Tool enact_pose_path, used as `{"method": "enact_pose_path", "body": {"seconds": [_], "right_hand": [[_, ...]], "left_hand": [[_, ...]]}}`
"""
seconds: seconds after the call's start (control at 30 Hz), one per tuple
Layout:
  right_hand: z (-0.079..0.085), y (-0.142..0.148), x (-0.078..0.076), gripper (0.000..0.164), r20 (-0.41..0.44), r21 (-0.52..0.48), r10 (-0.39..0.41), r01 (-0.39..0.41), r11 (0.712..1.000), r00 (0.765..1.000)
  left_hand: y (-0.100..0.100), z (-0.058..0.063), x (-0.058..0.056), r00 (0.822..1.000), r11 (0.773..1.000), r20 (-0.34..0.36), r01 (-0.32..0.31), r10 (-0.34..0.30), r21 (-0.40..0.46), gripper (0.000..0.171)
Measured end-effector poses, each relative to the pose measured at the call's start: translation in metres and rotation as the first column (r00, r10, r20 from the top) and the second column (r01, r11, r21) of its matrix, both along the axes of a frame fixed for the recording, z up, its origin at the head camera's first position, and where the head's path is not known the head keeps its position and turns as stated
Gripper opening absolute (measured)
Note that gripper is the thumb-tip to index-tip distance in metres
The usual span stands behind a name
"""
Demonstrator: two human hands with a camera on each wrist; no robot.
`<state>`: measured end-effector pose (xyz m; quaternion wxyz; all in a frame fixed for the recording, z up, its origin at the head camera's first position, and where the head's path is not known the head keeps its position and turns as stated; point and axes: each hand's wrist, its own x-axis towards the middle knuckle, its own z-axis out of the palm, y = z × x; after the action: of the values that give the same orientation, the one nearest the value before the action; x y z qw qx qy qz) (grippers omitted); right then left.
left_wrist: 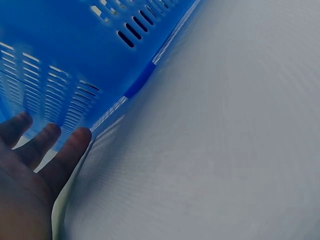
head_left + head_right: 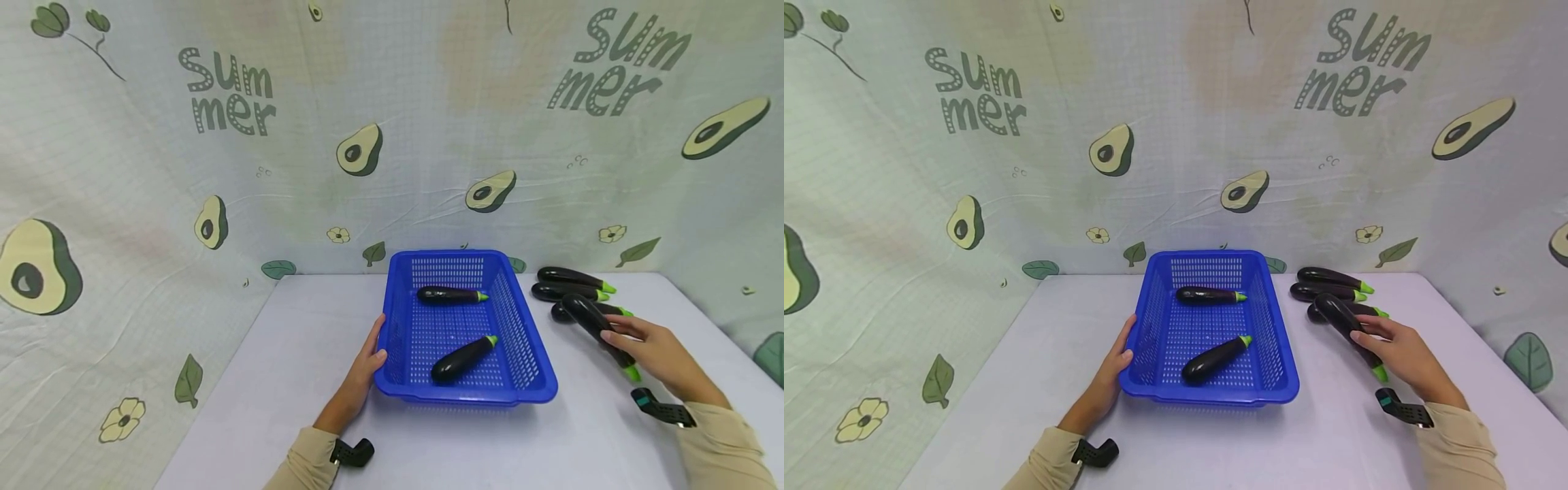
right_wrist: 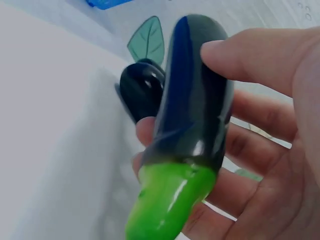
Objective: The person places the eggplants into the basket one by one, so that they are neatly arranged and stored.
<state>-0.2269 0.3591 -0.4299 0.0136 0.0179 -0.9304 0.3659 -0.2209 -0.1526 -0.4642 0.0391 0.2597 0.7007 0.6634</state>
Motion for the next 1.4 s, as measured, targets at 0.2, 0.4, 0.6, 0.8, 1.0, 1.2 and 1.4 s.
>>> {"method": "enact_pose_path", "body": {"seconds": [0.2, 0.4, 0.6, 0.8, 1.0, 1.2, 1.4], "right_hand": [[0.003, -0.009, -0.002, 0.071, -0.041, -0.068, -0.038, 0.035, 0.997, 0.998], [0.012, -0.019, -0.002, 0.071, -0.047, -0.151, -0.018, 0.011, 0.988, 0.999], [0.018, -0.030, -0.005, 0.067, -0.058, -0.258, 0.037, -0.050, 0.965, 0.998], [0.021, -0.039, -0.009, 0.065, -0.081, -0.321, 0.050, -0.073, 0.944, 0.995], [0.025, -0.046, -0.010, 0.061, -0.115, -0.293, 0.062, -0.094, 0.951, 0.991], [0.031, -0.053, -0.006, 0.060, -0.130, -0.253, 0.070, -0.102, 0.962, 0.989], [0.036, -0.059, -0.005, 0.060, -0.140, -0.248, 0.072, -0.106, 0.963, 0.987]], "left_hand": [[0.000, -0.002, 0.000, 1.000, 1.000, 0.007, 0.001, -0.001, 0.005, 0.059], [0.000, -0.003, -0.001, 1.000, 1.000, 0.009, -0.002, 0.002, 0.011, 0.060], [0.000, -0.001, -0.001, 1.000, 1.000, 0.009, -0.008, 0.008, 0.013, 0.060], [-0.001, 0.002, -0.002, 1.000, 1.000, 0.021, 0.007, -0.007, 0.004, 0.061], [-0.001, 0.003, -0.001, 0.999, 1.000, 0.029, 0.014, -0.014, 0.007, 0.061], [0.000, 0.001, 0.000, 1.000, 1.000, 0.015, -0.008, 0.008, -0.006, 0.061], [0.000, 0.001, -0.001, 1.000, 1.000, 0.011, -0.012, 0.012, -0.010, 0.060]]}}
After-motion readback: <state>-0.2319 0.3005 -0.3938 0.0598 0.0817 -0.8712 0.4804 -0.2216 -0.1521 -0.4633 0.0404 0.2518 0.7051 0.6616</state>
